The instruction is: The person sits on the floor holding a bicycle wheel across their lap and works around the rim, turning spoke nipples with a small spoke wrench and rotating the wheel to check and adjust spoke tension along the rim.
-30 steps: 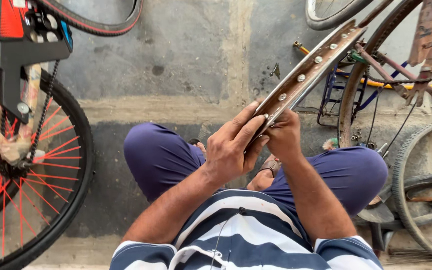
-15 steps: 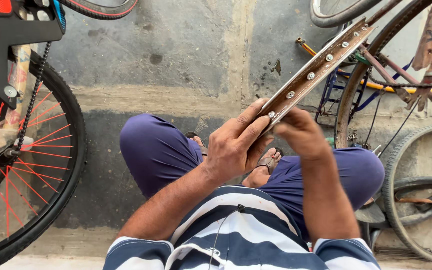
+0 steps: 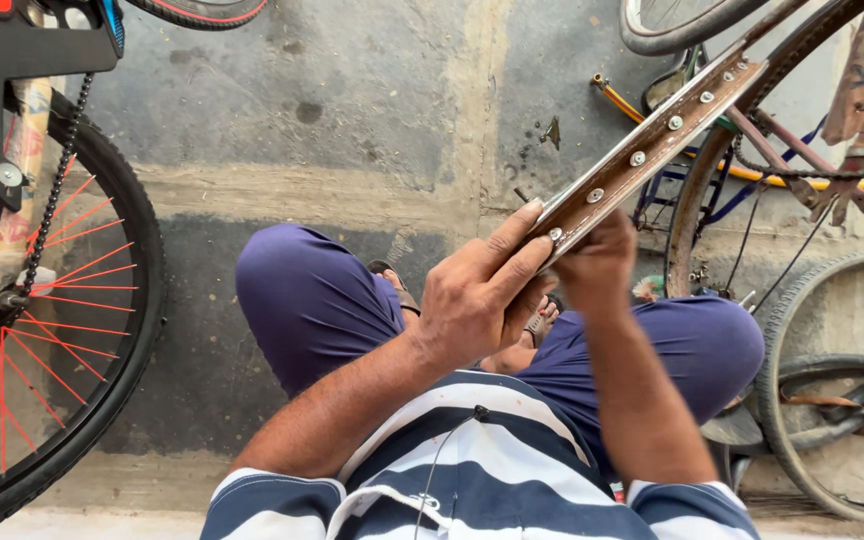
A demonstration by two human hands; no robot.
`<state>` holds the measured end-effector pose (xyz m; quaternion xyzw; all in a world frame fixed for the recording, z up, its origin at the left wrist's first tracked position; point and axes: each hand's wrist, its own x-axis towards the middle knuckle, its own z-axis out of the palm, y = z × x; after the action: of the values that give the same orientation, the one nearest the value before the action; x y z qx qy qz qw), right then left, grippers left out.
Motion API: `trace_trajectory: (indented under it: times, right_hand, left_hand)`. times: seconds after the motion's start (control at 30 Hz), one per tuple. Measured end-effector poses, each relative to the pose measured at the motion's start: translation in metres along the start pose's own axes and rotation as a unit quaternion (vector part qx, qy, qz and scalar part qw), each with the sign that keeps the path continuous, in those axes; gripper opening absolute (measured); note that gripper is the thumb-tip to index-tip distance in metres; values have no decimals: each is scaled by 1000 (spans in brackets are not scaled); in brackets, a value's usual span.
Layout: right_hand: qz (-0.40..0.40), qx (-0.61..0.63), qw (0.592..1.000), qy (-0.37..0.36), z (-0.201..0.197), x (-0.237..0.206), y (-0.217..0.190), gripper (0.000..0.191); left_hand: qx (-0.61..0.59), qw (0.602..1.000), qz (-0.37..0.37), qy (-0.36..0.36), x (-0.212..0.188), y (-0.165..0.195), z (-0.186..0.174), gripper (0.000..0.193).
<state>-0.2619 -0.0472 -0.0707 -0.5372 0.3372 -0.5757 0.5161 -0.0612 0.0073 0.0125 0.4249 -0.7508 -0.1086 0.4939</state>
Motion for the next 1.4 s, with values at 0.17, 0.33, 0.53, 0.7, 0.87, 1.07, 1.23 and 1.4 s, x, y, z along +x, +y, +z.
trace_trajectory:
  times: [0.17,0.33,0.53,0.7,0.87,1.07,1.23,1.4]
  right_hand:
    - [64,-61,988,-126,-5,4,-6,21]
    - [86,-35,996,-12,11,5,-32,37]
    - [-42,-60,997,-27,14,-2,-25,52]
    - [70,105,989,-80,-15,0,-15,42]
    - [-65,-226,972,12,-5,-6,8,34]
    - [237,185,941,-157,-21,10,-21,53]
    - [4,-211,971,110,18,-15,-4,37]
    - [-28,-178,984,16,-8,-17,2,39]
  left_hand:
    - [-11,1000,12,1,-2,0,0,36]
    - [-8,1000,-1,-6,-2,-2,1,37]
    - [-6,1000,9,-8,-3,-2,0,37]
    - [-20,1000,5,0,-6,-2,1,37]
    - [-15,1000,2,-1,-6,-3,2,38]
    - [-19,1000,-1,-2,-3,-1,-2,39]
    - [-25,1000,-4,-14,6,1,3,48]
    - [-50,999,-6,-9,15,1,10,63]
